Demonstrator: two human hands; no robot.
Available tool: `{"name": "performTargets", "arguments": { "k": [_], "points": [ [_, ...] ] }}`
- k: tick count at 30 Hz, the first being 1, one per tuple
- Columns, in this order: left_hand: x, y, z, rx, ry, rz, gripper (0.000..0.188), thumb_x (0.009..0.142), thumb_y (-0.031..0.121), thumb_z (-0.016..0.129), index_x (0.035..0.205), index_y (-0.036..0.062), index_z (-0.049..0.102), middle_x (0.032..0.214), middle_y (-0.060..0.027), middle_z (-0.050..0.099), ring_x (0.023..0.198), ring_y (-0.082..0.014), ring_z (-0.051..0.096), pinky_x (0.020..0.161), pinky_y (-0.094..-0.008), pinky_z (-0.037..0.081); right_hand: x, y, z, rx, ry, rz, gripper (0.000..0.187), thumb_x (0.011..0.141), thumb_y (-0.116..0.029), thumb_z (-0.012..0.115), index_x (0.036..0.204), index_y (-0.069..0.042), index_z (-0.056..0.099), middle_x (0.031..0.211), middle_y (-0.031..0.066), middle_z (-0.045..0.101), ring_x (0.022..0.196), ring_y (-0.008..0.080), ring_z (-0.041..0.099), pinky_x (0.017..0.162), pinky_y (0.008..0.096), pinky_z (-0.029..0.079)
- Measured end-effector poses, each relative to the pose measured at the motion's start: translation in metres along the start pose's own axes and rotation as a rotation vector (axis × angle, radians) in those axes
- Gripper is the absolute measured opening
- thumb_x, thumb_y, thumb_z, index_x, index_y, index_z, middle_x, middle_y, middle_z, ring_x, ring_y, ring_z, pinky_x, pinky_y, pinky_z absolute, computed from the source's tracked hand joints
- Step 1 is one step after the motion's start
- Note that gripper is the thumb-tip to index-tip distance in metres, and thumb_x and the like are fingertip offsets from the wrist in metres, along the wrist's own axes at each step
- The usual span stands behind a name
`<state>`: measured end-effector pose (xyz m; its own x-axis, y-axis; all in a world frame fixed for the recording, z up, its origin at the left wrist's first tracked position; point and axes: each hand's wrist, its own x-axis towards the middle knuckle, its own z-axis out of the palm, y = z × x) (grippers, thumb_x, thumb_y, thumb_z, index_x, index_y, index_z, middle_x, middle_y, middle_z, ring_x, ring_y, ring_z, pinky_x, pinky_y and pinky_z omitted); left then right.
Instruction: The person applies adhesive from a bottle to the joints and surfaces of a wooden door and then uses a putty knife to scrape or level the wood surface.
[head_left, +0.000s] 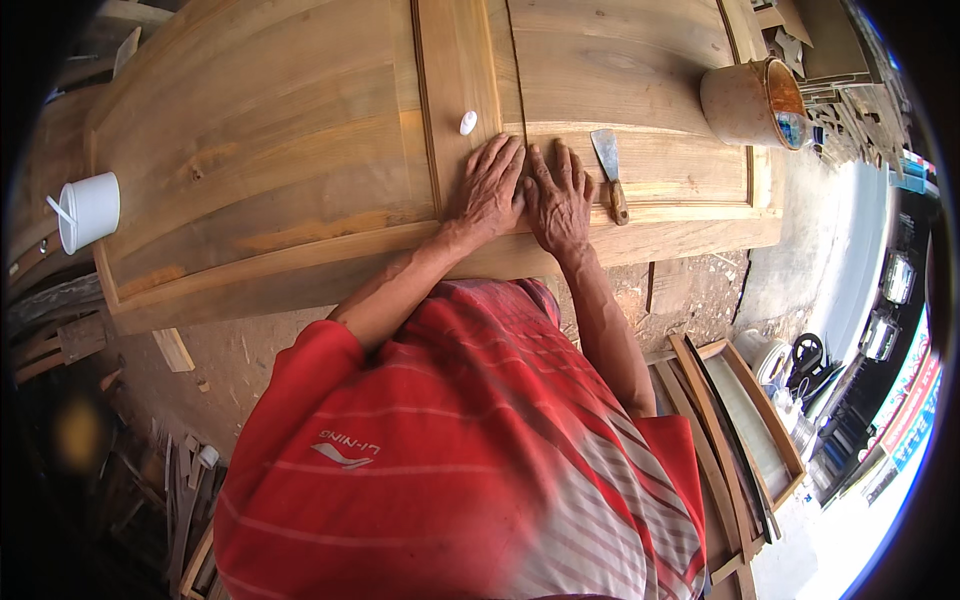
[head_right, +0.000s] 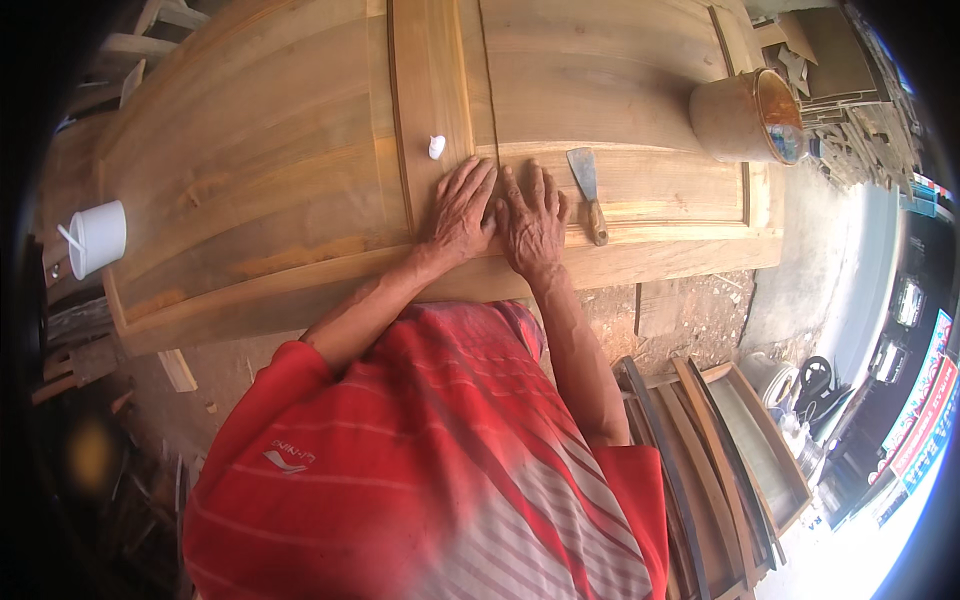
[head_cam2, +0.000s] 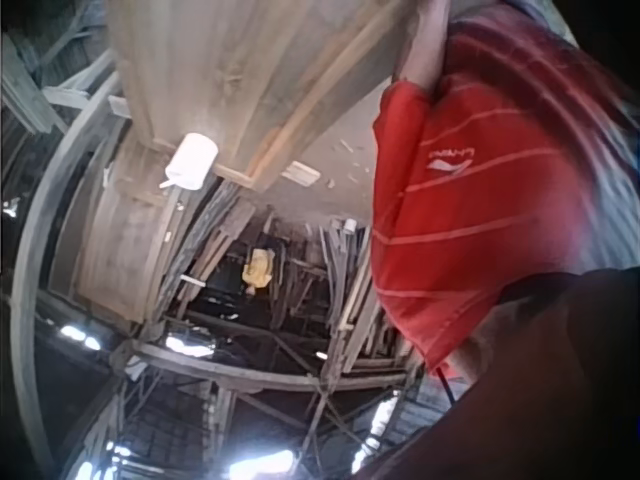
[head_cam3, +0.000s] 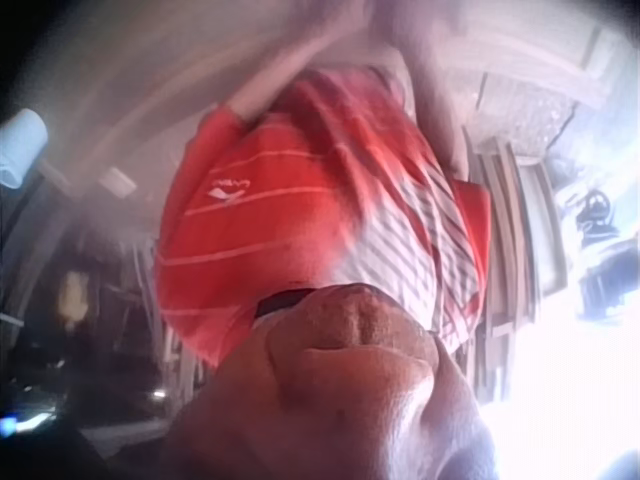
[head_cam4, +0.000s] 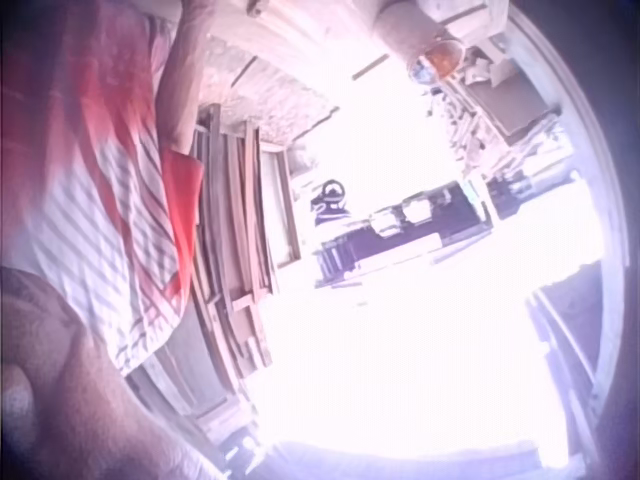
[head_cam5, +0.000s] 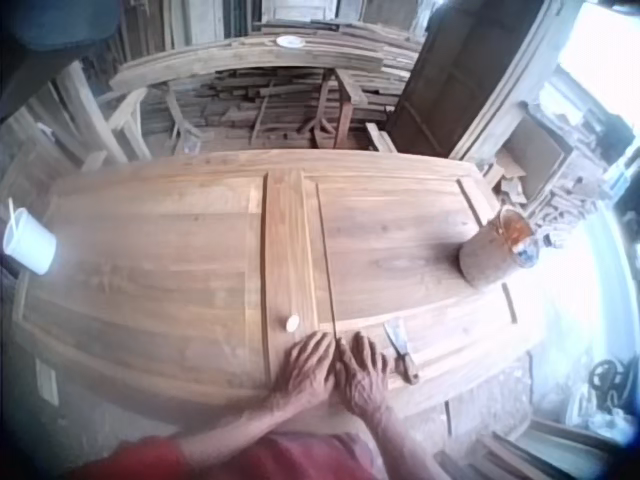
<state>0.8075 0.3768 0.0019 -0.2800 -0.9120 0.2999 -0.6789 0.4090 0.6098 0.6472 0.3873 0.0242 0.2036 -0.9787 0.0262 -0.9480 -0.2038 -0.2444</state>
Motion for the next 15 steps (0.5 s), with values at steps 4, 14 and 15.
{"name": "performTargets", "arguments": {
  "k": [4,14,15],
  "points": [
    [-0.005,0.001,0.001,-0.016,0.025,0.004,0.063,0.084,0.008,0.069,0.143,-0.0074,0.054,0.151,-0.0216,0.052,0.146,-0.0389,0.043,0.120,-0.0532,0.032,0.006,0.002,-0.003,0.032,-0.033,0.011,0.054,0.105,-0.041,0.055,0.157,-0.025,0.052,0.166,0.0186,0.037,0.149,0.0412,0.036,0.120,0.0583,0.026],
    [-0.005,-0.009,0.010,-0.025,0.075,0.023,0.056,0.086,0.002,0.064,0.141,-0.0051,0.057,0.149,-0.0194,0.055,0.145,-0.0374,0.046,0.120,-0.0521,0.033,0.009,0.007,-0.001,0.115,-0.021,0.051,0.055,0.105,-0.041,0.054,0.157,-0.021,0.050,0.164,0.0204,0.038,0.149,0.0405,0.036,0.119,0.0584,0.025],
    [-0.005,-0.009,0.011,-0.029,0.078,0.028,0.056,0.086,0.002,0.064,0.141,-0.0050,0.057,0.149,-0.0192,0.055,0.144,-0.0374,0.046,0.120,-0.0517,0.033,0.004,0.005,0.000,0.058,-0.011,0.024,0.057,0.105,-0.040,0.055,0.158,-0.020,0.049,0.164,0.0203,0.038,0.149,0.0408,0.036,0.119,0.0584,0.025]
  ]
}}
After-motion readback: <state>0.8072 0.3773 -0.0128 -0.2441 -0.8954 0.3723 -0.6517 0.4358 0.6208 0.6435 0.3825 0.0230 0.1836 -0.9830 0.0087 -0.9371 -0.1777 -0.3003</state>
